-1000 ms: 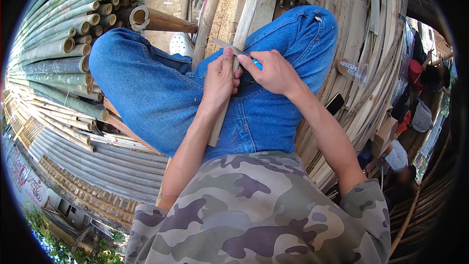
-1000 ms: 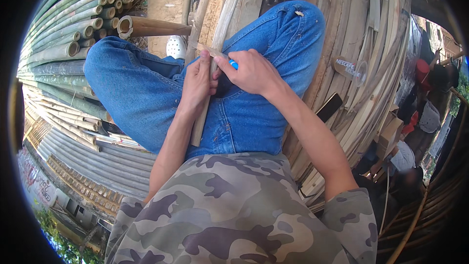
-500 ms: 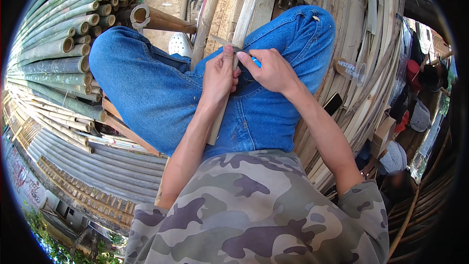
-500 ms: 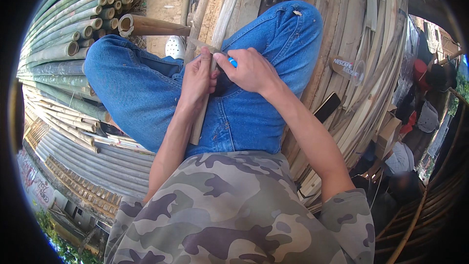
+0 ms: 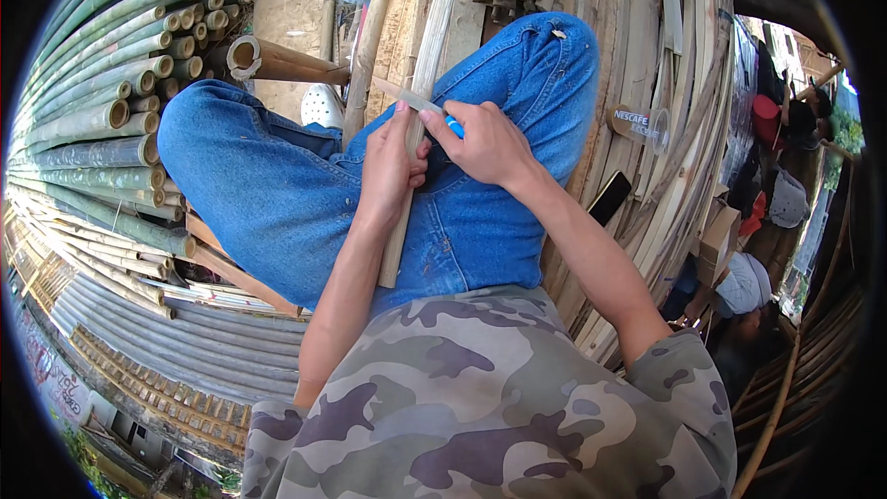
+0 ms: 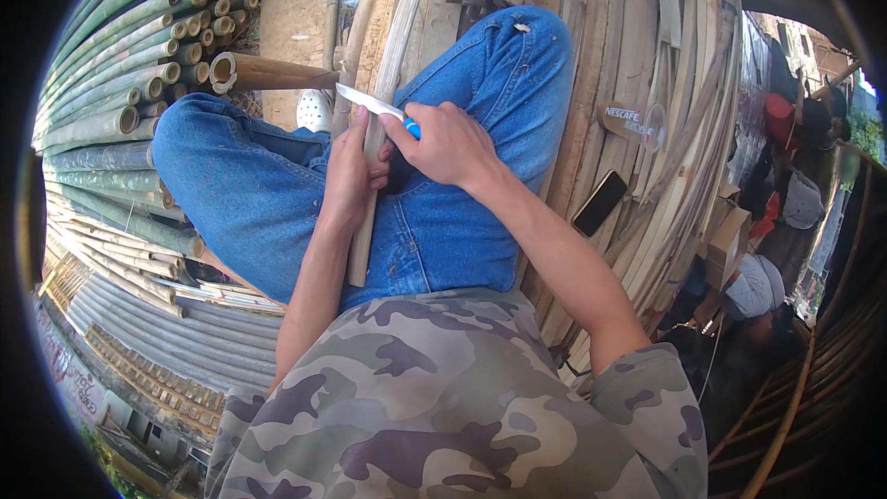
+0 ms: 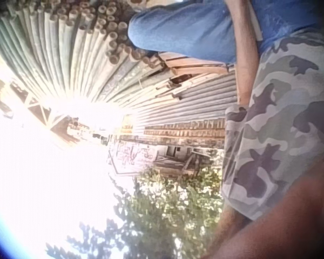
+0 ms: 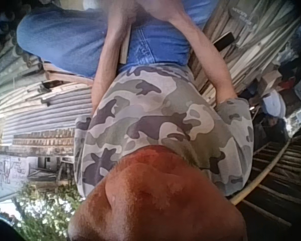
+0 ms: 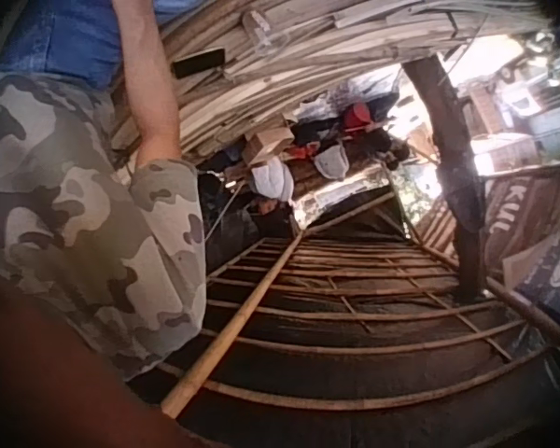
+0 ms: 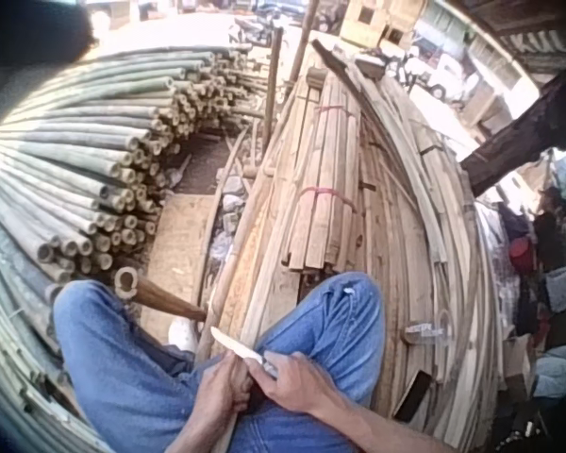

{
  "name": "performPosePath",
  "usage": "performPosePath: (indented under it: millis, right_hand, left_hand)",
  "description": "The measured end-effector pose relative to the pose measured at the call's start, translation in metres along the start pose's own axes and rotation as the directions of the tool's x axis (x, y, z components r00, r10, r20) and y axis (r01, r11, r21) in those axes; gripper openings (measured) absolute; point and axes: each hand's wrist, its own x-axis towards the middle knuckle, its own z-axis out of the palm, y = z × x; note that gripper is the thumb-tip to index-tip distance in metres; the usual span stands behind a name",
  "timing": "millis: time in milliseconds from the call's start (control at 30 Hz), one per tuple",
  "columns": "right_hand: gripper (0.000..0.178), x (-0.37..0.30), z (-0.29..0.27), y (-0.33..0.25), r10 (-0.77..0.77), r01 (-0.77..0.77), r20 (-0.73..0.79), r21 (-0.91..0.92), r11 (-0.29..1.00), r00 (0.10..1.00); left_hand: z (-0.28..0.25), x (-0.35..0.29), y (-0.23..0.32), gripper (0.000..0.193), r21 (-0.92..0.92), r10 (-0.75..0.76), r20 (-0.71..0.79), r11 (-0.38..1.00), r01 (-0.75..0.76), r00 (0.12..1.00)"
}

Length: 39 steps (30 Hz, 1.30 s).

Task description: Whittling or shaving a long piece of bamboo with a knife while sitting in a workshop.

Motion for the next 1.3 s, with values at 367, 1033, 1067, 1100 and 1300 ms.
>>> performPosePath:
  millis: [367,1033,1067,1100,1300]
  right_hand:
    - [0.044,-0.027,-0.079,0.010,0.269,-0.066,-0.534,0.368,0.928,0.802]
    - [0.025,-0.035,0.016,-0.023,0.070,-0.078,-0.191,-0.038,0.996,0.979]
    - [0.025,-0.032,0.017,-0.021,0.062,-0.071,-0.191,-0.041,0.997,0.980]
    - [0.023,-0.027,0.016,-0.019,0.098,-0.096,-0.186,0.021,0.995,0.978]
    - [0.029,0.024,-0.008,-0.009,0.226,-0.131,-0.149,0.472,0.872,0.963]
  left_hand:
    - [-0.006,-0.026,0.035,0.043,0.047,0.004,0.047,0.999,-0.007,0.999]
    - [-0.047,-0.064,0.035,0.036,0.173,0.038,0.041,0.984,-0.045,0.998]
    - [-0.047,-0.063,0.035,0.036,0.170,0.045,0.039,0.984,-0.051,0.998]
    - [-0.046,-0.063,0.035,0.036,0.182,0.054,0.044,0.981,-0.061,0.998]
    - [-0.048,-0.058,0.035,0.035,0.156,0.049,0.057,0.986,-0.057,0.997]
